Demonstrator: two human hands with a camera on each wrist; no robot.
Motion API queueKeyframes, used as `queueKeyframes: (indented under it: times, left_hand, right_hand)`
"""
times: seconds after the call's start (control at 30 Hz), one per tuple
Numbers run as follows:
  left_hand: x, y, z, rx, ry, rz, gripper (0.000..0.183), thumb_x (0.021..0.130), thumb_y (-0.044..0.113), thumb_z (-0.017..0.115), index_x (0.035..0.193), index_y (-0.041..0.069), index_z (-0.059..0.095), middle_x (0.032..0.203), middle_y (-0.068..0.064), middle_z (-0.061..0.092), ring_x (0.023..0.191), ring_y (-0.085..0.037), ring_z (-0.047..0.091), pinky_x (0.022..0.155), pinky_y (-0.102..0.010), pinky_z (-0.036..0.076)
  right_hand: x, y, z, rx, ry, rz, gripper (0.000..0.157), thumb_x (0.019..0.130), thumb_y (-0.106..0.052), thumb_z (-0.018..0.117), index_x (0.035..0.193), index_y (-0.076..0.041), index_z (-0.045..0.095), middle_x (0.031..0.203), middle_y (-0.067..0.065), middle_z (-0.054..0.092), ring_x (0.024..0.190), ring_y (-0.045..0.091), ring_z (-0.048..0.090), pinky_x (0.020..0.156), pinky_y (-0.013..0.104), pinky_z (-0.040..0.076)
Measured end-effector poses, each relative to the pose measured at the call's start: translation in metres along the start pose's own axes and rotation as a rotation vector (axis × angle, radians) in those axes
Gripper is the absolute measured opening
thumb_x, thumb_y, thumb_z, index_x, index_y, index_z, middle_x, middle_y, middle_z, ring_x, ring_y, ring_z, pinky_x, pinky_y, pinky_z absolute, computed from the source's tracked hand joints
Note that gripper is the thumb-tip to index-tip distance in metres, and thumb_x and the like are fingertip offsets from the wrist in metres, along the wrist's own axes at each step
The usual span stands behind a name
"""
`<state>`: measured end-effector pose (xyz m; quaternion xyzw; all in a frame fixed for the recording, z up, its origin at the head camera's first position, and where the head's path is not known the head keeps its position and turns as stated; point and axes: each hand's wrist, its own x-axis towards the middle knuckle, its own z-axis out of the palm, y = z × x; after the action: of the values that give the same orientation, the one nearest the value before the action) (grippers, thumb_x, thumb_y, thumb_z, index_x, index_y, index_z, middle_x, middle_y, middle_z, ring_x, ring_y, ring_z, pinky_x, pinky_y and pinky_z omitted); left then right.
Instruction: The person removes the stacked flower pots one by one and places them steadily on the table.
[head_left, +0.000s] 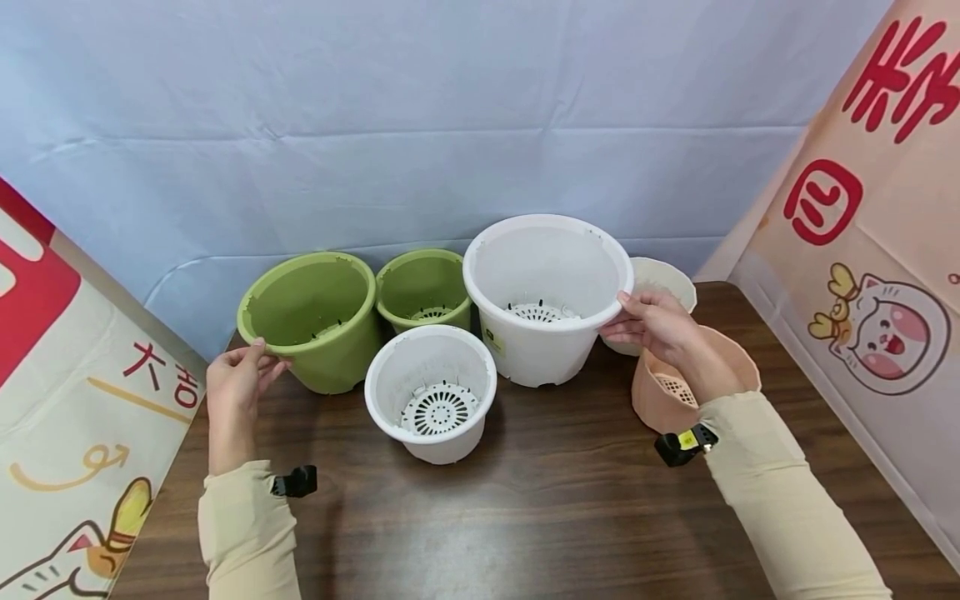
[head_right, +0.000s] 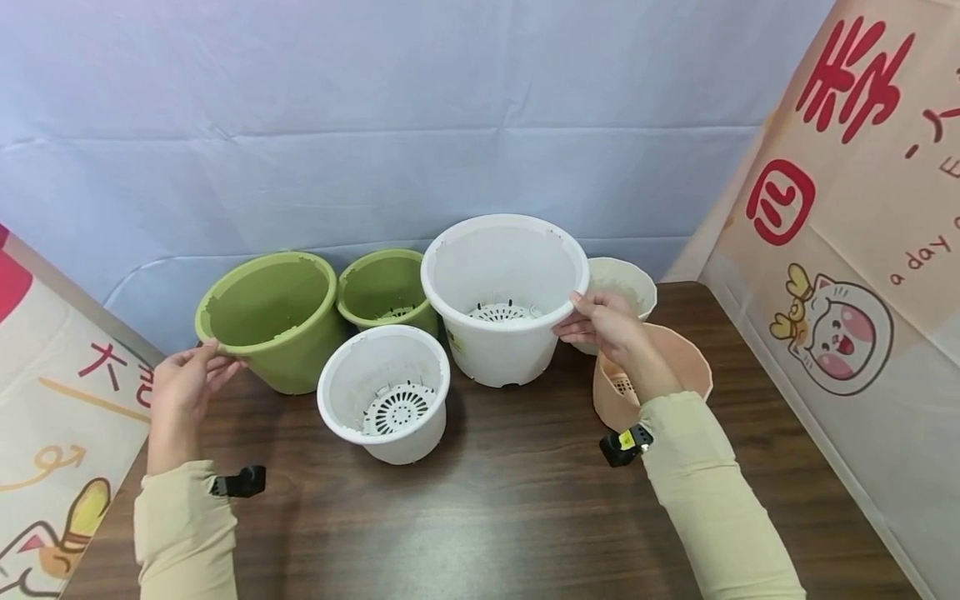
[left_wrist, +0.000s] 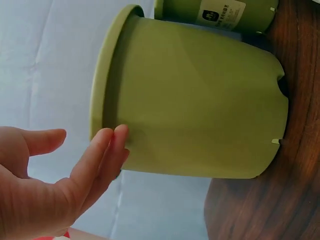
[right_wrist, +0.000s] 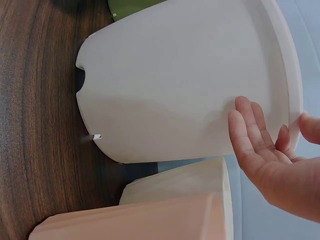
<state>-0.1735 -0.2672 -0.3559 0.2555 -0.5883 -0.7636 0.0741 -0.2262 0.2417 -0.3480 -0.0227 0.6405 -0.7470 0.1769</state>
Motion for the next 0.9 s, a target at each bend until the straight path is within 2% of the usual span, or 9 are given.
queueKeyframes:
  times: [0.2,0.37,0.5,0.57,0.67,0.77,0.9]
  left_hand:
    - [-0.008,0.002,0.004,0.067,0.052,0.027,0.020,0.092,0.021,0.053,0.099,0.005,0.043,0.079,-0.004,0.056,0.064,-0.009,0.062,0.065,-0.019,0.053]
    - [-0.015,0.002,0.007,0.189,0.140,0.086,0.021,0.091,0.026,0.055,0.097,0.008,0.046,0.094,-0.005,0.050,0.061,-0.005,0.060,0.062,-0.019,0.053]
    - [-0.021,0.000,0.009,0.376,0.190,0.186,0.032,0.092,0.034,0.051,0.104,0.004,0.048,0.099,-0.008,0.051,0.056,-0.001,0.059,0.057,-0.017,0.052]
    - [-0.025,-0.003,0.010,0.524,0.223,0.271,0.043,0.093,0.040,0.047,0.109,0.000,0.049,0.096,-0.017,0.056,0.061,-0.006,0.061,0.059,-0.018,0.051]
    - [-0.030,-0.006,0.013,0.714,0.269,0.402,0.055,0.095,0.043,0.040,0.115,-0.006,0.049,0.102,-0.027,0.057,0.089,-0.026,0.061,0.081,-0.034,0.046]
    - [-0.034,-0.007,0.017,0.769,0.256,0.495,0.056,0.096,0.041,0.038,0.118,-0.008,0.049,0.112,-0.031,0.053,0.109,-0.045,0.043,0.092,-0.051,0.032]
    - [-0.039,-0.007,0.022,0.787,0.181,0.542,0.055,0.097,0.041,0.036,0.124,-0.006,0.048,0.120,-0.028,0.051,0.115,-0.044,0.042,0.096,-0.052,0.030]
  right_hand:
    - [-0.001,0.000,0.002,0.012,0.031,-0.013,0.024,0.098,-0.018,0.042,0.086,-0.003,0.056,0.074,0.008,0.067,0.073,0.018,0.067,0.070,0.027,0.055]
    - [-0.002,0.002,0.005,0.018,0.064,-0.030,0.024,0.097,-0.019,0.042,0.086,-0.001,0.054,0.072,0.008,0.067,0.072,0.018,0.066,0.069,0.027,0.055]
    - [-0.001,0.005,0.006,0.010,0.082,-0.048,0.024,0.098,-0.019,0.039,0.093,0.003,0.048,0.071,0.008,0.066,0.071,0.017,0.066,0.069,0.027,0.055]
    - [-0.001,0.006,0.007,0.002,0.094,-0.052,0.025,0.099,-0.019,0.038,0.097,0.005,0.045,0.071,0.007,0.066,0.071,0.016,0.066,0.070,0.027,0.055]
    - [-0.003,0.007,0.009,-0.027,0.113,-0.052,0.027,0.099,-0.021,0.036,0.101,0.005,0.043,0.072,0.006,0.066,0.071,0.015,0.066,0.071,0.027,0.054]
    - [-0.005,0.008,0.011,-0.032,0.126,-0.045,0.028,0.099,-0.022,0.037,0.102,0.005,0.043,0.074,0.006,0.066,0.072,0.016,0.066,0.072,0.028,0.054]
    - [-0.011,0.011,0.011,0.007,0.129,-0.054,0.031,0.099,-0.022,0.040,0.104,0.008,0.043,0.076,0.008,0.066,0.073,0.017,0.066,0.073,0.029,0.054]
